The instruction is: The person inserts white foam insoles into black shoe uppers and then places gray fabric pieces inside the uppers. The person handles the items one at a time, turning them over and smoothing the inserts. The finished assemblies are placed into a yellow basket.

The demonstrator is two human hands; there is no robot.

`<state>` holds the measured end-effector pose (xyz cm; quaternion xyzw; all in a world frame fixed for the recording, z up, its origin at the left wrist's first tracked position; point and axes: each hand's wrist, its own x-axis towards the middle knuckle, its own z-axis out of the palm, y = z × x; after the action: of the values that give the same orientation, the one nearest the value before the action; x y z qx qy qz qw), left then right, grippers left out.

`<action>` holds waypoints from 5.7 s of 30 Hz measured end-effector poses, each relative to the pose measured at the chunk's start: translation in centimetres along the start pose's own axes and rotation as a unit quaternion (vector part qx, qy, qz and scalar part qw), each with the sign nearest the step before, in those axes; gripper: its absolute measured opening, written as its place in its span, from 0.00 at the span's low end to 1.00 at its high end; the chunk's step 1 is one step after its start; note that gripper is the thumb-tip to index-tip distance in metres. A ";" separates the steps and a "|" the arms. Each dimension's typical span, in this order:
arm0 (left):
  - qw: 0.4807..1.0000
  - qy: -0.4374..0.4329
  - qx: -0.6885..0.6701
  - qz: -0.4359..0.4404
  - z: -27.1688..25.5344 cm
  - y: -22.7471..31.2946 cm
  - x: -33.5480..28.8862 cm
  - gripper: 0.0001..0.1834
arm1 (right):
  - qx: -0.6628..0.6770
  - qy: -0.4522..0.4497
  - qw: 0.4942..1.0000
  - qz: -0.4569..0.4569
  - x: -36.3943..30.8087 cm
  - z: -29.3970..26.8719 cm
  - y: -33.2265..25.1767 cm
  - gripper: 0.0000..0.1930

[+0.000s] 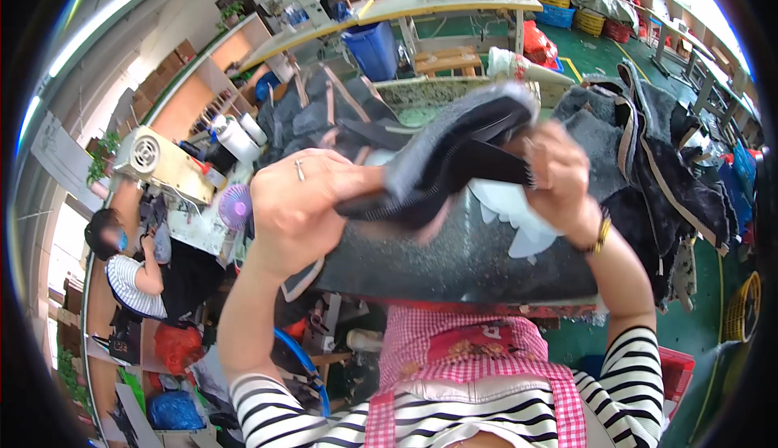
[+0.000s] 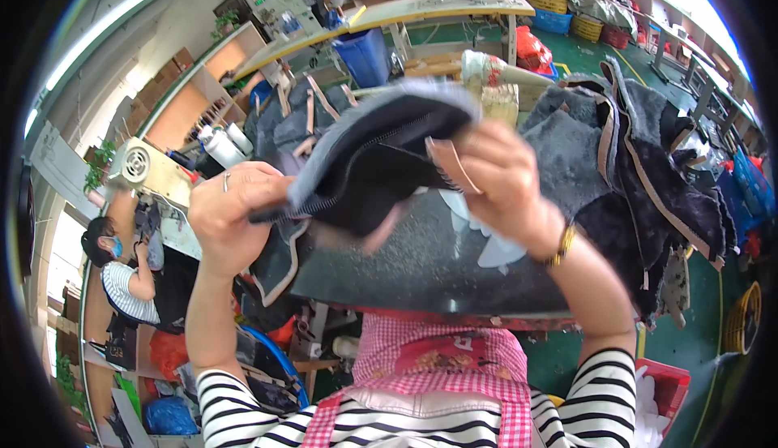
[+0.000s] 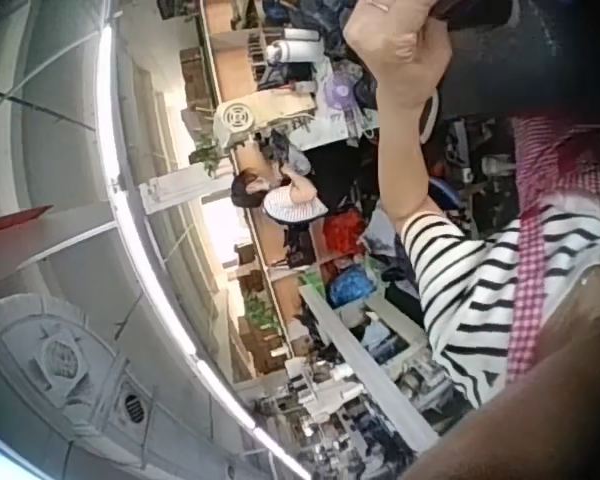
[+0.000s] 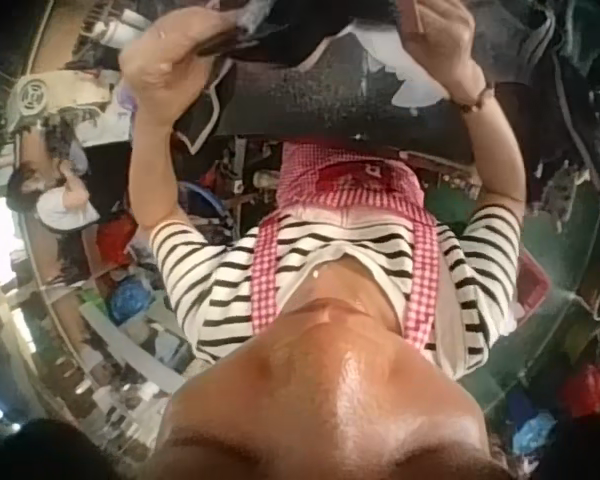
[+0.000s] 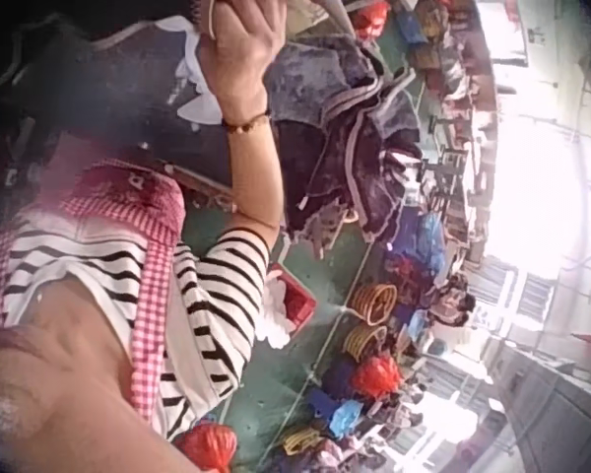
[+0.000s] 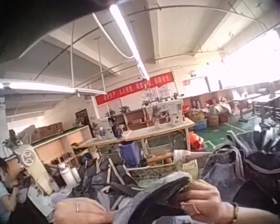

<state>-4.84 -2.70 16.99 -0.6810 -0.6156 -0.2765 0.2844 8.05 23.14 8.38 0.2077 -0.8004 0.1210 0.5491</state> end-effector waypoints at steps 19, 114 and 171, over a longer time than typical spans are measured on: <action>0.964 -0.261 -0.031 0.036 15.2 2.2 -18.3 0.14 | 0.262 -0.263 0.743 0.557 -16.1 6.0 -3.3 0.22; 0.698 -0.090 -0.532 -0.471 1.1 8.4 -16.7 0.14 | 0.462 -0.399 0.778 0.151 4.5 4.8 -8.2 0.14; 0.958 -0.255 0.131 -0.018 9.5 3.4 -17.7 0.17 | -0.015 -0.342 0.940 -0.016 -9.9 6.2 -6.3 0.08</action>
<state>-2.75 -8.12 -2.54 -0.6745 -0.7106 -0.0152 0.1998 8.91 16.95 -3.34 0.2411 -0.9381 0.0223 0.2475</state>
